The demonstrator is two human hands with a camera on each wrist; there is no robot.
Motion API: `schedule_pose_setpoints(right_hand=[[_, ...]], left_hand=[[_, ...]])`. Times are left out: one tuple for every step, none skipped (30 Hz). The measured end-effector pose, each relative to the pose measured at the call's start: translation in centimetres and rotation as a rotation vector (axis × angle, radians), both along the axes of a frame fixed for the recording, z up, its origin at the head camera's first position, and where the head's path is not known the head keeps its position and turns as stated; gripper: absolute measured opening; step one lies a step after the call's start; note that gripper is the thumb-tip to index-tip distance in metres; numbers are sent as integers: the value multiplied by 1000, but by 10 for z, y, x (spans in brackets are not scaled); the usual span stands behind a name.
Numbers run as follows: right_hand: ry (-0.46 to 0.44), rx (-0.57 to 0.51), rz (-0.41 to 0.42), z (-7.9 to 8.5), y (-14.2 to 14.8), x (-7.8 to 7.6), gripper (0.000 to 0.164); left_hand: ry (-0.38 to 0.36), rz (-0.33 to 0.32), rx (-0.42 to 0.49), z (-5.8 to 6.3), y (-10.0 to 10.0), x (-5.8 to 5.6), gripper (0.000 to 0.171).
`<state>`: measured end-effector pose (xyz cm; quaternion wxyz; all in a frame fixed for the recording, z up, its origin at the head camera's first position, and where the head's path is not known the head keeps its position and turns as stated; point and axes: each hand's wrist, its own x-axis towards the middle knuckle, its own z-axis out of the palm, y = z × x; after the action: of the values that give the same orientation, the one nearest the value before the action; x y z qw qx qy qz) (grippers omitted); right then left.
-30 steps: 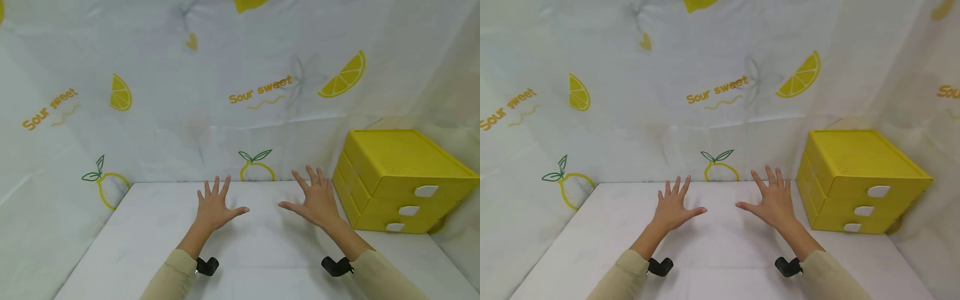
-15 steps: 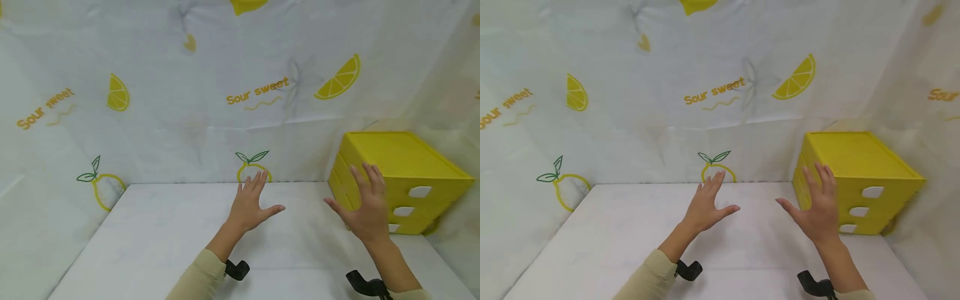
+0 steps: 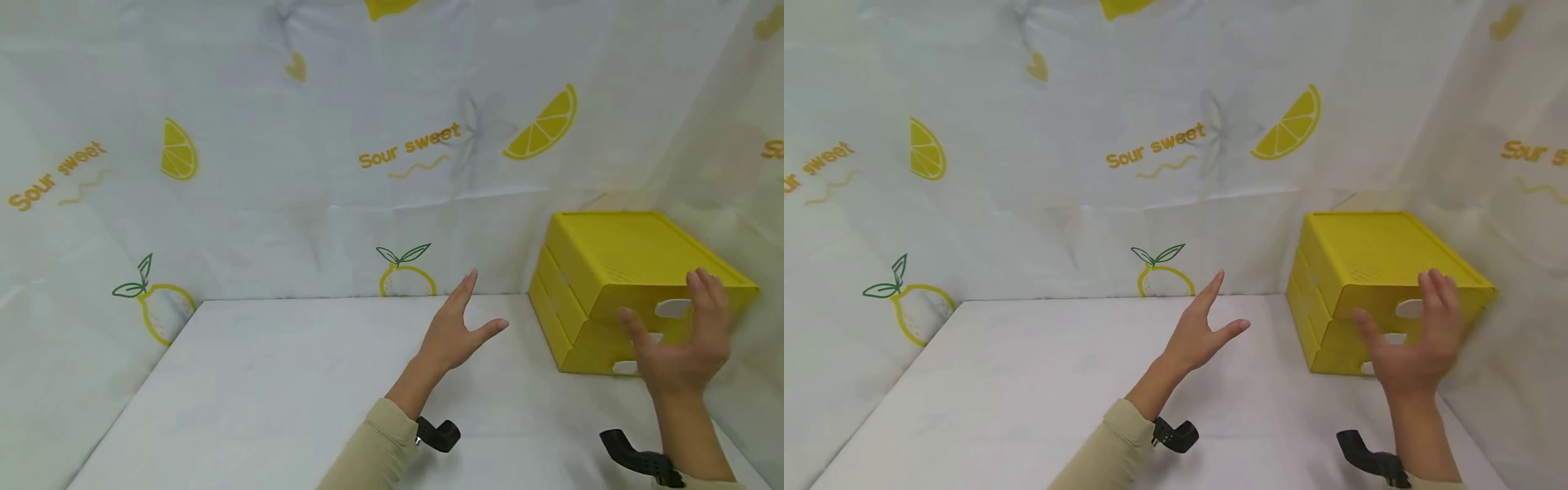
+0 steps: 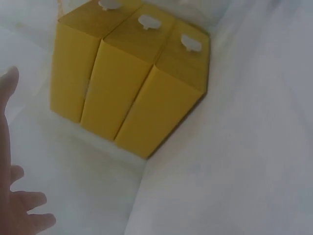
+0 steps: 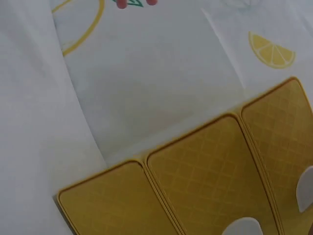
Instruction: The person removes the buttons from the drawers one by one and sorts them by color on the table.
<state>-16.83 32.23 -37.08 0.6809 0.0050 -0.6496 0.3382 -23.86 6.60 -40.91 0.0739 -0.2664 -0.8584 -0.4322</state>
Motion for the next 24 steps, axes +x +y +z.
schedule_pose_setpoints(right_hand=[[2,-16,-11,1,4,0,110],[-8,-27,-30,1,8,2,112],[-14,-36,-45,1,12,3,113],[-31,-39,-57,1,16,4,113],[-48,-41,-68,0,20,6,114],[-65,-51,-76,-2,25,6,114],[-88,-62,-87,-6,30,7,114],[-115,-77,-90,-10,37,7,113],[-135,-92,-88,-14,43,6,113],[-155,-109,-85,-19,50,6,112],[-182,-135,-81,-23,56,7,108],[-216,-162,-71,-27,62,7,103],[-242,-189,-55,-32,66,6,99],[-272,-210,-36,-35,68,6,95],[-305,-231,-20,-38,70,6,93],[-338,-243,-4,-41,71,6,92],[-365,-253,18,-43,73,6,93],[-373,-255,45,-44,74,5,93],[-376,-255,64,-45,76,4,94],[-366,-259,94,-46,77,3,94],[-348,-265,123,-47,78,2,95],[-329,-267,150,-47,79,1,95],[-320,-276,163,-47,80,1,95],[-313,-285,173,-47,81,1,96]], left_hand=[[-11,-10,32,0,5,-1,89],[-22,-21,58,0,9,-2,89],[-31,-31,77,0,14,-3,88],[-39,-44,90,-1,19,-3,88],[-43,-53,98,-1,23,-3,88],[-46,-59,104,-1,28,-3,88],[-54,-66,114,-2,32,-2,88],[-63,-71,121,-2,36,-1,88],[-72,-75,129,-1,40,0,89],[-82,-81,139,-1,46,1,90],[-95,-87,153,-1,51,2,91],[-109,-92,168,-1,56,3,93],[-119,-96,179,-2,61,4,95],[-124,-101,184,-2,65,5,97],[-124,-108,187,-2,70,5,99],[-122,-116,187,-3,75,6,101],[-118,-127,185,-3,81,6,103],[-111,-141,180,-4,86,7,104],[-102,-156,172,-4,92,7,104],[-100,-170,160,-3,98,8,103],[-95,-182,148,-3,103,9,103],[-91,-192,135,-3,109,9,103],[-89,-199,121,-3,113,11,102],[-86,-202,108,-2,118,12,102]])
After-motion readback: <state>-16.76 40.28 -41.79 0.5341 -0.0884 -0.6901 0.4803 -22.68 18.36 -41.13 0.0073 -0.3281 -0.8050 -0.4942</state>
